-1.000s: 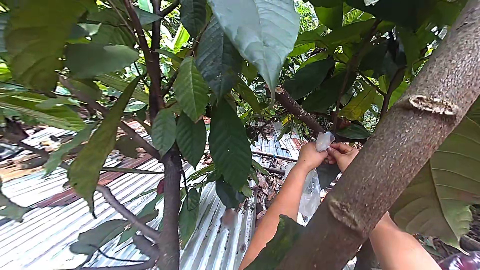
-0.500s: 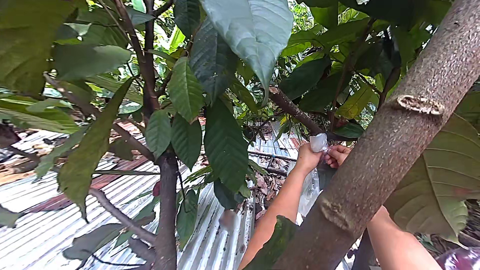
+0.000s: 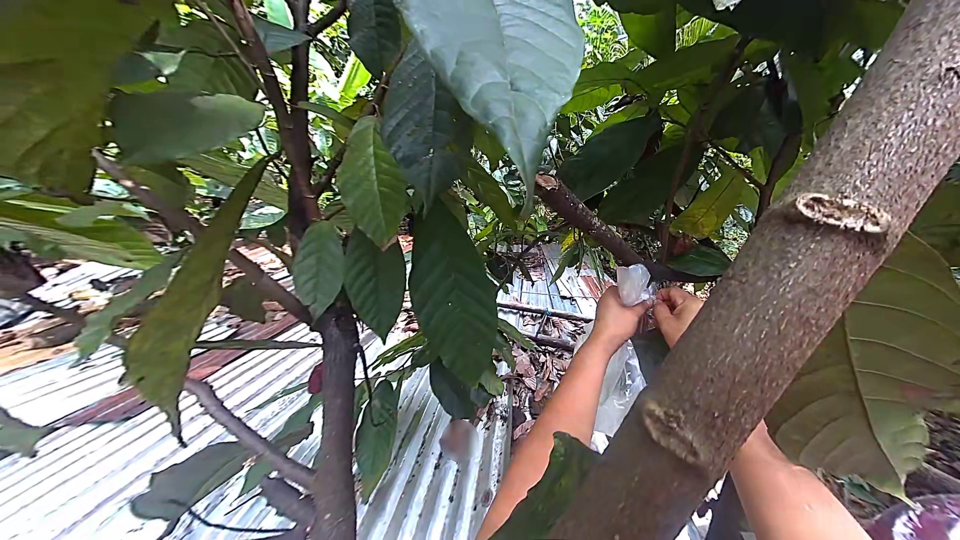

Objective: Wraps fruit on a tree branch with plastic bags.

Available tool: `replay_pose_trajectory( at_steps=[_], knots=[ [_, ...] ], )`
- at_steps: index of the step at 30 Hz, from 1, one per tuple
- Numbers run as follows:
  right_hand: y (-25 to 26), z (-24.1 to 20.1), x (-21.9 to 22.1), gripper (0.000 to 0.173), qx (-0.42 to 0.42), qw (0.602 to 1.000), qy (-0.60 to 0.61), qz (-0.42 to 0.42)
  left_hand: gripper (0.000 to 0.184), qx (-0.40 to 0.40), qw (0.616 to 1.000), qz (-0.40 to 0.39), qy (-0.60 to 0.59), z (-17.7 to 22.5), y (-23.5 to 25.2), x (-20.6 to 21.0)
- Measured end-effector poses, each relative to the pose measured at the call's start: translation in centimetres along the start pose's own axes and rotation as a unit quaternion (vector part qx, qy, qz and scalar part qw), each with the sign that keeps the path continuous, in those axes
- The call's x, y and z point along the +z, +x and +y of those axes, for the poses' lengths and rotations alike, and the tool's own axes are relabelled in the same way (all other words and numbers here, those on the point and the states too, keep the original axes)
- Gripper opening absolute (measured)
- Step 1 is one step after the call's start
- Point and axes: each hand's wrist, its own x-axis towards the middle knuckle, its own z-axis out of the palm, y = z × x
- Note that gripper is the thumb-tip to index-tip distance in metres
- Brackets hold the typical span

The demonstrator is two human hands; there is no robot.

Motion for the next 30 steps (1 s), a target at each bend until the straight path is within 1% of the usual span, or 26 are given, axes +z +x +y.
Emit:
replay_pose_trajectory(
  at_steps=[1,2,4,5,7,8,10,12,14,16,19,20,21,23,24,25,26,27,28,29,30],
  knots=[
    [-0.2,0.3,0.1,0.02,-0.026,0.999,-0.017,0.01,0.035,-0.021,0.999,-0.011,-0.023,0.2,-0.1,0.1],
    [-1.0,0.2,0.0,0.02,-0.034,0.999,-0.036,0.009,0.031,-0.049,0.998,-0.018,-0.046,0.6,-0.1,0.1],
    [-4.1,-1.5,-0.8,0.027,-0.004,0.999,-0.048,-0.023,0.024,-0.083,0.994,-0.028,-0.059,1.2,0.0,0.3],
    [-4.8,-2.7,-1.1,0.024,-0.012,0.999,-0.034,-0.015,0.024,-0.081,0.995,-0.032,-0.054,1.3,0.1,0.4],
    [-4.1,-3.0,-0.7,0.019,-0.031,0.999,-0.021,0.012,0.024,-0.068,0.996,-0.025,-0.054,1.1,0.2,0.3],
    [-3.1,-2.1,-0.3,0.02,-0.033,0.999,-0.029,0.022,0.025,-0.07,0.996,-0.02,-0.057,1.1,0.3,0.3],
    [-1.5,0.0,0.6,0.019,-0.09,0.994,-0.039,0.052,0.025,-0.08,0.995,-0.011,-0.064,1.4,0.3,0.5],
    [-1.0,0.9,1.0,0.02,-0.108,0.993,-0.025,0.05,0.024,-0.088,0.994,-0.002,-0.069,1.4,0.2,0.7],
    [-0.9,0.9,1.0,0.018,-0.104,0.993,-0.007,0.051,0.023,-0.092,0.993,0.003,-0.073,1.5,0.2,0.7],
    [-0.8,0.7,0.6,0.018,-0.096,0.994,-0.033,0.038,0.022,-0.092,0.993,0.006,-0.076,1.4,0.2,0.7],
    [-1.1,0.5,0.3,0.018,-0.141,0.982,-0.11,0.066,0.024,-0.088,0.994,0.017,-0.07,1.2,0.2,0.7],
    [-1.8,0.0,0.2,0.018,-0.12,0.984,-0.119,0.06,0.024,-0.083,0.995,0.027,-0.056,1.1,0.3,0.7],
    [-2.6,-0.1,0.2,0.019,-0.078,0.989,-0.12,0.033,0.023,-0.072,0.996,0.039,-0.034,0.9,0.3,0.9],
    [-4.4,1.4,0.3,0.027,0.049,0.993,-0.097,-0.053,0.023,-0.046,0.997,0.054,0.014,0.6,0.4,1.0],
    [-4.9,1.3,0.0,0.028,0.098,0.99,-0.067,-0.075,0.025,-0.034,0.997,0.056,0.029,0.5,0.3,1.1],
    [-5.0,0.4,-0.3,0.024,0.117,0.99,-0.031,-0.07,0.028,-0.018,0.998,0.053,0.037,0.5,0.3,1.1],
    [-4.9,-0.6,-0.6,0.018,0.116,0.992,0.014,-0.043,0.03,0.001,0.998,0.042,0.038,0.4,0.2,1.2],
    [-4.5,-1.6,-0.7,0.014,0.103,0.992,0.068,-0.003,0.03,0.024,0.999,0.028,0.031,0.2,0.1,1.2],
    [-4.4,-1.9,-0.7,0.012,0.106,0.988,0.115,0.012,0.026,0.051,0.998,0.012,0.024,0.0,-0.1,1.2],
    [-4.7,-0.9,-0.6,0.008,0.104,0.986,0.132,0.01,0.021,0.076,0.997,-0.007,0.028,-0.3,-0.4,1.2],
    [-5.2,1.3,-0.3,0.019,0.094,0.986,0.137,-0.015,0.018,0.097,0.994,-0.028,0.05,-0.6,-0.7,1.0]
  ],
)
